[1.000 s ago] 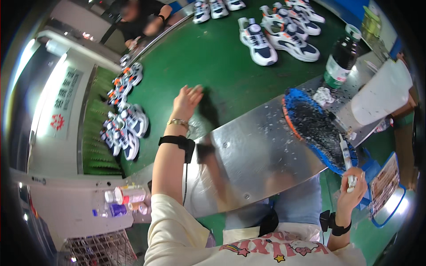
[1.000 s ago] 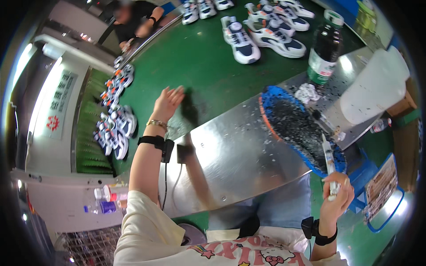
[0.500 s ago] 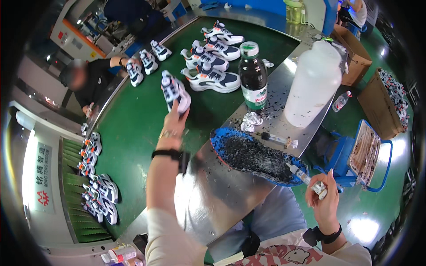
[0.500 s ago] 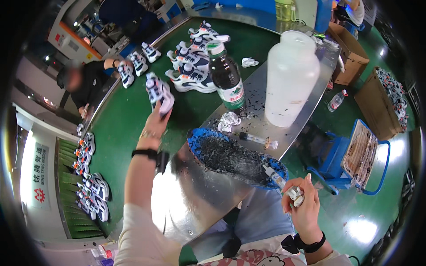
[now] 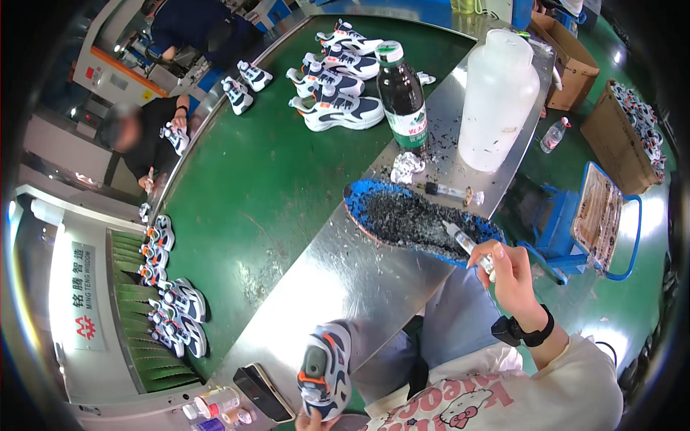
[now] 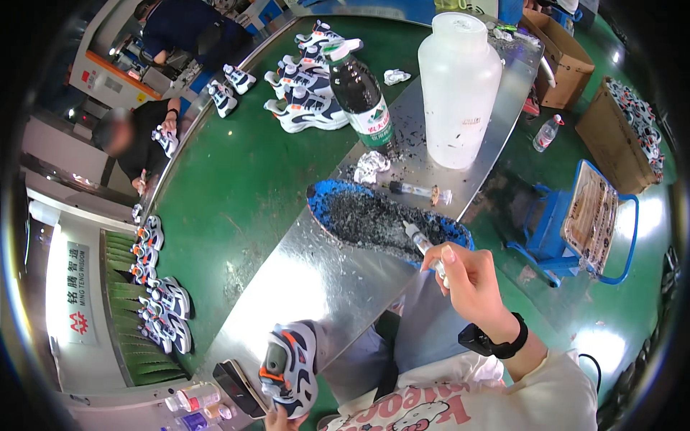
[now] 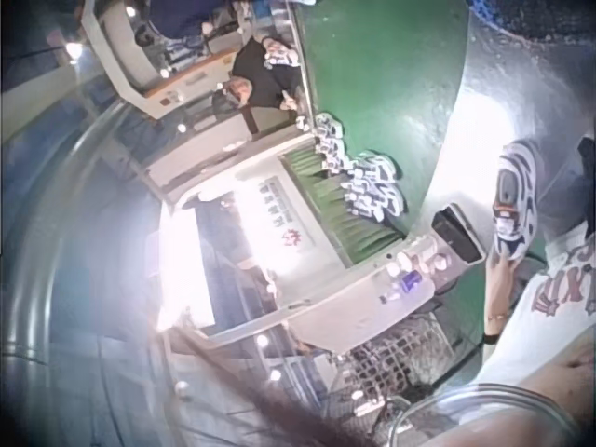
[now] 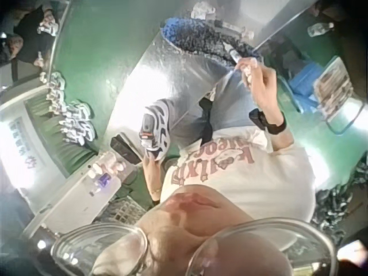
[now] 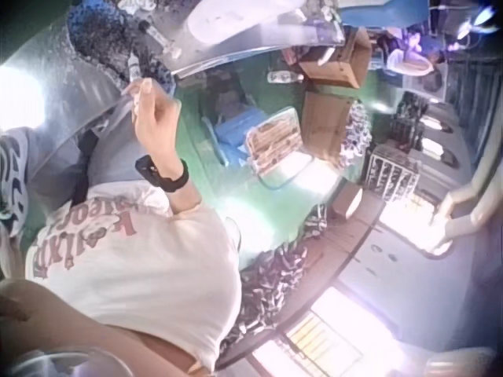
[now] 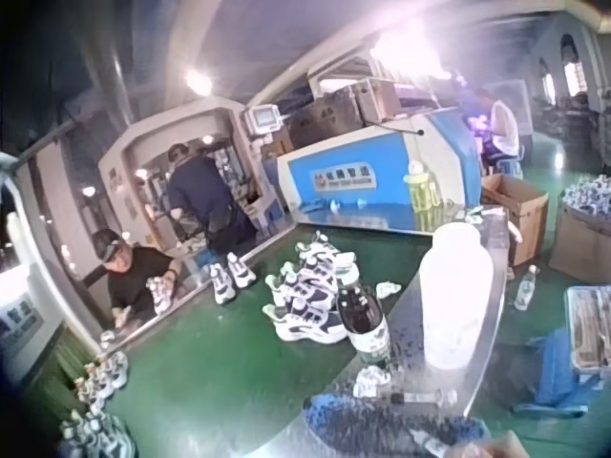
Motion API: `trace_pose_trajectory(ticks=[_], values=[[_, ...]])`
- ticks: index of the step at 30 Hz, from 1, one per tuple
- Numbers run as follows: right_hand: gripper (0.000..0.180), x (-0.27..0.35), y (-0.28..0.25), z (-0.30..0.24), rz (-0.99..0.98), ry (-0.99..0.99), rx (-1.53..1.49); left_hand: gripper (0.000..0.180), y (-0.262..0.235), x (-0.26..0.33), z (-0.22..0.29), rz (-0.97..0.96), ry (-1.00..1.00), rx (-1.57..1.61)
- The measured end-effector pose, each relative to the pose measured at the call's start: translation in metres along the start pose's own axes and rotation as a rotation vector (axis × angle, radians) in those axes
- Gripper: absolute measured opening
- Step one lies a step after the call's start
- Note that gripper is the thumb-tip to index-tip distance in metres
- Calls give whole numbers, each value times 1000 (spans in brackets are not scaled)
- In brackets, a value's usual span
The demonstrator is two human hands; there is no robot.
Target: The person picks up a shoe from the conveyor belt, applies a substance from a syringe into the seams around the sole, and wipes the area with a cloth. They then apply the substance to a separate blue sole on the table before placing the shoe back onto the belt.
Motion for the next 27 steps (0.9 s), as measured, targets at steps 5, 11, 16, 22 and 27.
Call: trace_pose_trajectory(ticks=[5, 11, 16, 22, 27], values=[[43, 17, 2, -5, -2, 106, 101, 40, -37, -44, 38, 183, 353, 237], [47, 35, 21, -6, -62, 199, 24, 63, 50, -41, 170, 86, 894, 459], [58, 53, 51, -70, -254, -231, -105, 45, 131, -3, 240, -398, 1235, 261], [73, 63, 84, -115, -550, -467, -365, 47, 162, 22, 256, -645, 1348, 303], [77, 58, 89, -102, -576, -414, -473, 53, 166, 18, 253, -611, 1344, 195]])
Point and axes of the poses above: each hand's wrist, its own x-axis away from the middle knuckle, its own y-axis out of the palm, z = x × y, the point moved 10 cm from there along -x, towards the middle knuckle, and after that the axes turned 6 degrees about z, right-handed, at the moved point
